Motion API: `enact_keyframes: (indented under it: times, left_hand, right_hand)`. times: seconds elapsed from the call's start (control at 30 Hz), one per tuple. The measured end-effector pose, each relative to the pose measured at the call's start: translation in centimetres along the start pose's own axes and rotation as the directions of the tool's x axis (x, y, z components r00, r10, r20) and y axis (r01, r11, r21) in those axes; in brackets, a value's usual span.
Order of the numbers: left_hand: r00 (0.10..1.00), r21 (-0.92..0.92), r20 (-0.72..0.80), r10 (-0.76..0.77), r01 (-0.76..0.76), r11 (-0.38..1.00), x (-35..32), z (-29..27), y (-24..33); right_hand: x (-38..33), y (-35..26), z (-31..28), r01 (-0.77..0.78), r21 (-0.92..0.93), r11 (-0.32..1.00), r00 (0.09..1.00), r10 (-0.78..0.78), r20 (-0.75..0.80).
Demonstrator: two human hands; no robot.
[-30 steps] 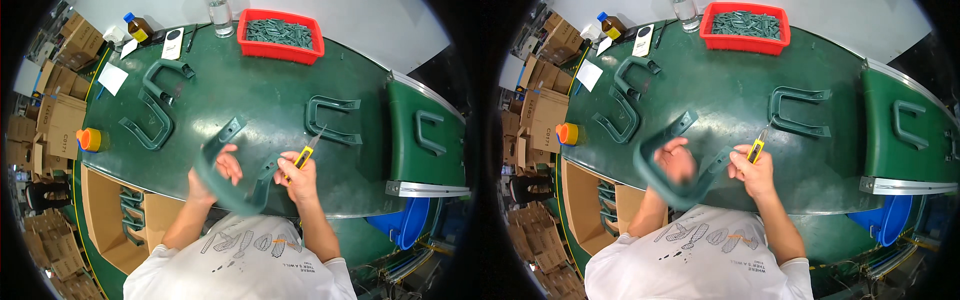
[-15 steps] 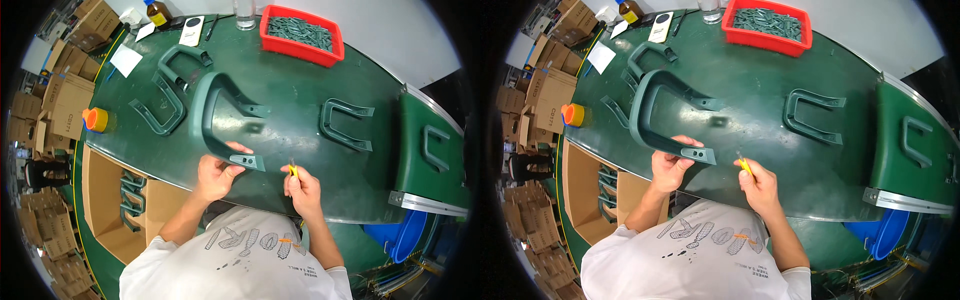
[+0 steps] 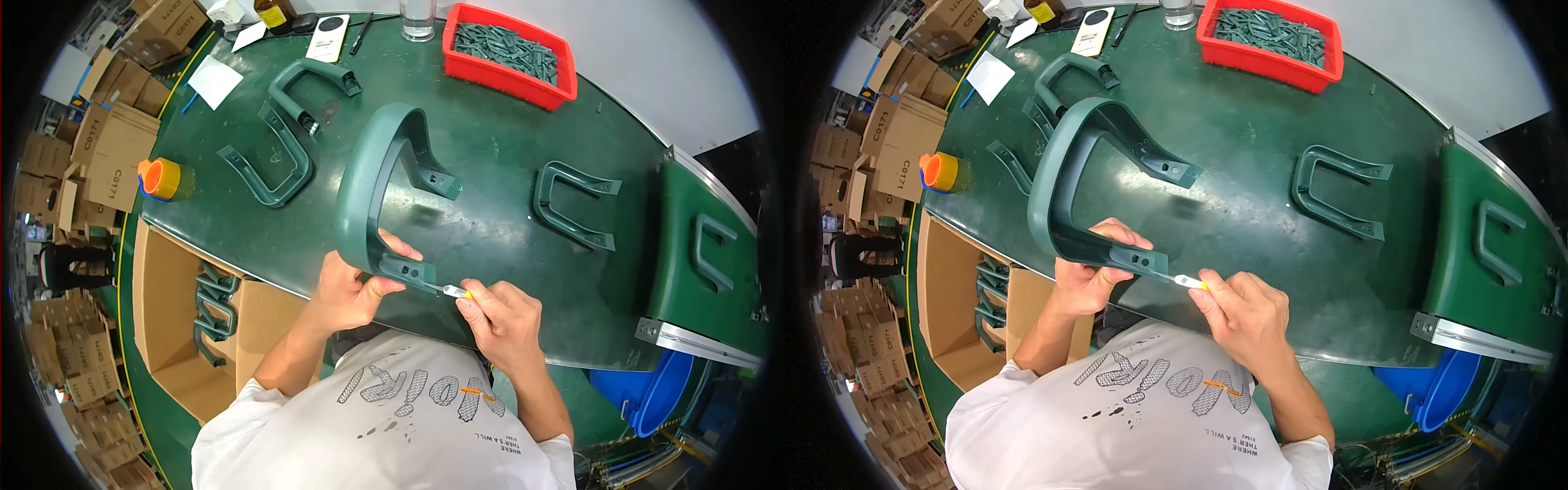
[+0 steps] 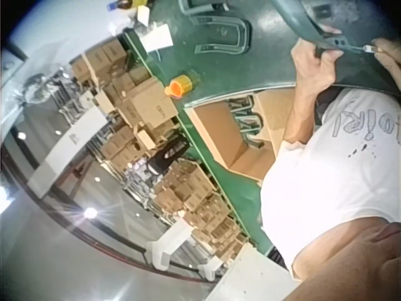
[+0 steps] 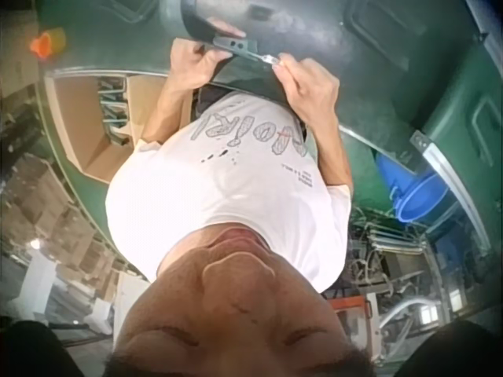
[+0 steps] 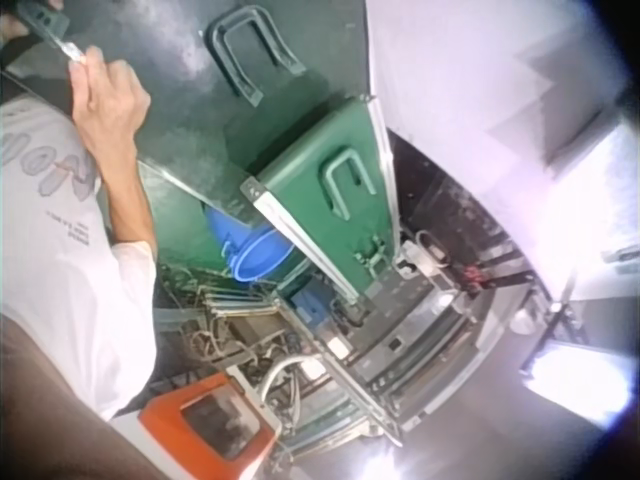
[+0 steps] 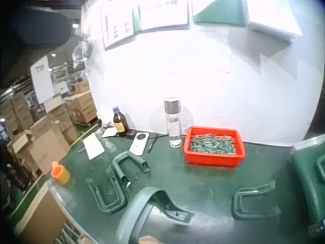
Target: Deburring or cleaning the edges of green plastic u-shaped molded parts using a utility knife.
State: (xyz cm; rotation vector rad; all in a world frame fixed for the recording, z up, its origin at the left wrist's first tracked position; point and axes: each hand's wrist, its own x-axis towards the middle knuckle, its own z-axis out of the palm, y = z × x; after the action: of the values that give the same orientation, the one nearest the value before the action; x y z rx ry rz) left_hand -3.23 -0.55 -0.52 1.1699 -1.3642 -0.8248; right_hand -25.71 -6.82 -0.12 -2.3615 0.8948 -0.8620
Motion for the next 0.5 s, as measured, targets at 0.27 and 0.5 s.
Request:
enact_keyframes:
  times: [0.27, 0.5]
  left_hand:
    - [0.998, 0.021, -0.051, 0.040, -0.039, 0.999, -0.02, 0.13, 0.09]
    - [0.998, -0.097, -0.041, -0.049, 0.044, 0.994, -0.33, 0.02, 0.22]
  right_hand:
    - [0.46, -0.35, -0.01, 0.025, -0.069, 0.997, 0.999, -0.027, -0.025]
    - [0.58, -0.83, -0.01, 0.015, -0.077, 0.997, 1.000, -0.016, -0.018]
